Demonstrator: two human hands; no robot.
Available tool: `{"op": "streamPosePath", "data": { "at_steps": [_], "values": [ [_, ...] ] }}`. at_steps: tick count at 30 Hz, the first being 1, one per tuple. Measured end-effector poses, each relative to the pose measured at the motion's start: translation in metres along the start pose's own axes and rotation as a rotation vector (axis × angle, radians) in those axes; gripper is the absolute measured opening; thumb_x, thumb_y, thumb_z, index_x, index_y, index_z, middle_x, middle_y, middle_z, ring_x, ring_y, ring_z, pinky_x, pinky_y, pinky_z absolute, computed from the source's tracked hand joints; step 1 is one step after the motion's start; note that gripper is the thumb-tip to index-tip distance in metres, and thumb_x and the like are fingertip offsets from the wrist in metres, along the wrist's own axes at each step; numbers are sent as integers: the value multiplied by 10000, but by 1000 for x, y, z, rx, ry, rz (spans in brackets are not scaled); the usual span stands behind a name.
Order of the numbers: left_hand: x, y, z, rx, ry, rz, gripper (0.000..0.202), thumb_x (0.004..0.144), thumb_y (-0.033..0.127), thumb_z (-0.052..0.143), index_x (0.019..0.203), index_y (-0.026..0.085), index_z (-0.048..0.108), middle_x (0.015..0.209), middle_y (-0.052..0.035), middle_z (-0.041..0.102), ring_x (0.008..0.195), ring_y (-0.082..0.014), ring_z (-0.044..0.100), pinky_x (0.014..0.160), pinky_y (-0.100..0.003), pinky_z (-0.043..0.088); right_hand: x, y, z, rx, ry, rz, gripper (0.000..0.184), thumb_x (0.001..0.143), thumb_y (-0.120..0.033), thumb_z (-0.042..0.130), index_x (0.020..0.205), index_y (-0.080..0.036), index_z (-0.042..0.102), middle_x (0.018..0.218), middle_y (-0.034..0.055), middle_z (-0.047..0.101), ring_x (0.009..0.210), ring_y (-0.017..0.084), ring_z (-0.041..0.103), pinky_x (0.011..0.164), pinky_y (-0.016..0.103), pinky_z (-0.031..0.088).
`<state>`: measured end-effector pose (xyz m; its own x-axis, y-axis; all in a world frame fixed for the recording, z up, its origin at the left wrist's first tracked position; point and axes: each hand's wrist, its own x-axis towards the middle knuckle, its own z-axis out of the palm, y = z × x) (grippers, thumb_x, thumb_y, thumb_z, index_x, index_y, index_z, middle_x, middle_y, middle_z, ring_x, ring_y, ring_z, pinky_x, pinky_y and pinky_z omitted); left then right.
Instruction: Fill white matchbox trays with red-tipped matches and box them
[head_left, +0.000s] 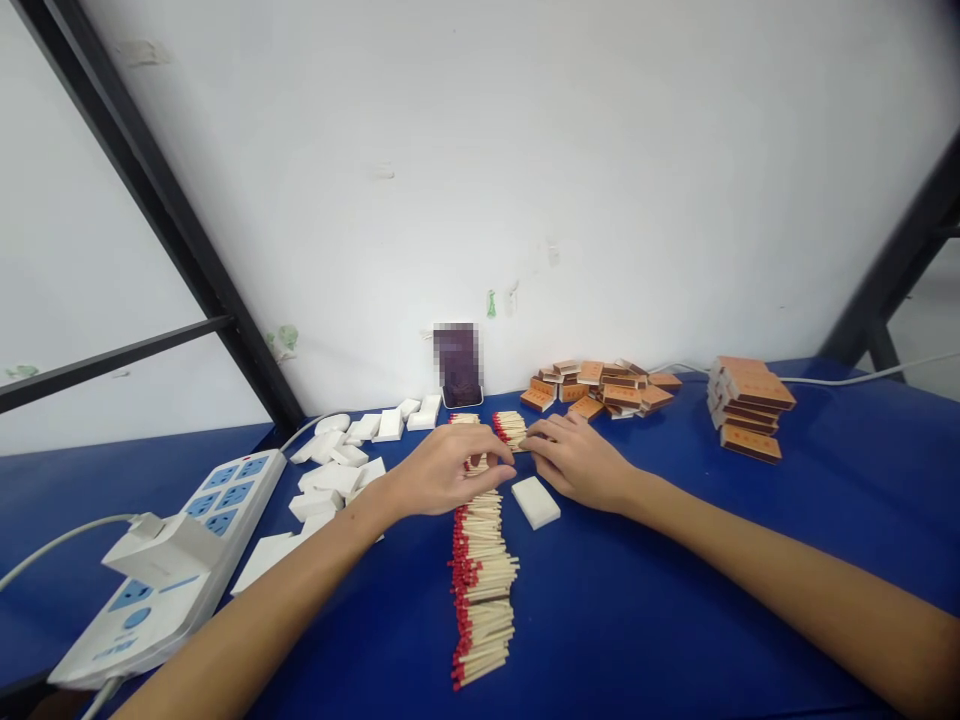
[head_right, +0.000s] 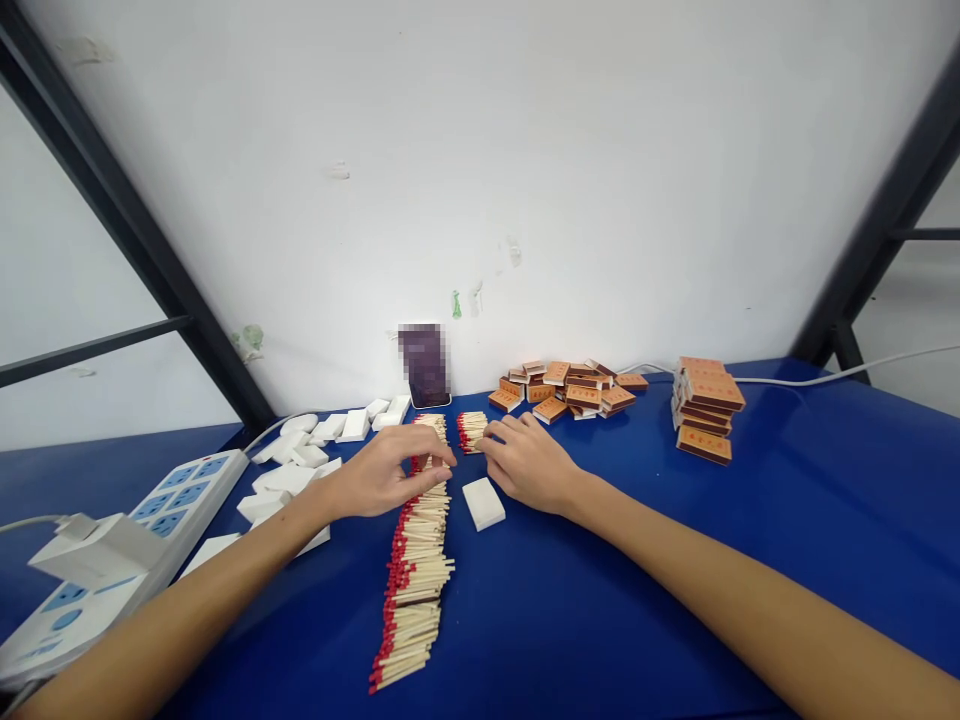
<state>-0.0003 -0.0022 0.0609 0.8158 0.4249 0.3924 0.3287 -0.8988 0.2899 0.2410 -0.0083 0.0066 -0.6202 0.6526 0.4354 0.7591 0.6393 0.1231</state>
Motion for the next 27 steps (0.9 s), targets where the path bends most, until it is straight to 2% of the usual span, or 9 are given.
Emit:
{"op": "streamPosePath", "data": {
  "at_steps": [3,5,6,8,11,14,17,22,27],
  "values": [
    [-20,-3,7,-99,135,-31,176,943,306,579,934,177,698,762,-27,688,628,-119,582,638,-250,458,-1,-11,-10,148,-97,46,294,1003,-328,407,950,-177,653,880,80,692,833,214,603,781,342,381],
    [-32,-2,11,-108,234,-30,130,890,273,615,854,172,690,672,-16,644,570,-114,543,580,-246,433,-2,-20,-17,184,-159,84,313,947,-460,504,953,-178,639,875,85,695,813,233,613,763,348,405],
    [-36,0,13,-113,276,-27,114,865,251,613,816,169,676,653,-15,625,566,-117,536,565,-246,420,-2,-24,-19,205,-193,84,311,912,-471,551,978,-179,637,905,91,702,822,243,620,758,352,419],
    [-42,3,17,-127,372,-77,139,845,240,584,733,170,627,631,-13,593,567,-121,517,562,-253,398,-2,-28,-22,261,-243,45,282,879,-381,581,1075,-185,632,1000,99,706,869,250,636,780,358,450],
    [-44,2,23,-198,533,-308,336,909,306,494,599,183,459,561,21,453,535,-108,405,546,-257,329,-4,-26,-20,341,-231,-24,414,863,-230,536,1274,-189,564,1210,122,661,1049,260,624,907,383,468],
    [-43,-5,32,-348,638,-509,421,932,388,456,588,198,308,562,43,288,534,-103,284,522,-259,249,-6,-18,-16,379,-208,-32,461,875,-190,503,1335,-183,514,1295,135,620,1162,266,581,990,406,446],
    [-41,-15,41,-466,660,-577,425,916,408,455,602,206,250,590,43,232,558,-108,252,531,-264,230,-7,-11,-10,430,-161,8,409,937,-207,447,1341,-187,504,1277,130,625,1164,257,574,994,415,444],
    [-43,-27,48,-532,607,-560,437,905,430,464,584,200,278,585,43,247,559,-105,245,537,-266,214,-2,-3,6,421,-6,200,338,1010,-235,334,1226,-156,581,1041,116,662,969,237,614,877,398,476],
    [-45,-34,50,-673,604,-527,455,889,437,516,561,200,306,540,57,258,512,-90,240,507,-258,209,-1,10,19,416,1,260,341,1013,-225,362,1177,-172,656,1011,103,658,970,231,618,883,387,473]
  ]
}}
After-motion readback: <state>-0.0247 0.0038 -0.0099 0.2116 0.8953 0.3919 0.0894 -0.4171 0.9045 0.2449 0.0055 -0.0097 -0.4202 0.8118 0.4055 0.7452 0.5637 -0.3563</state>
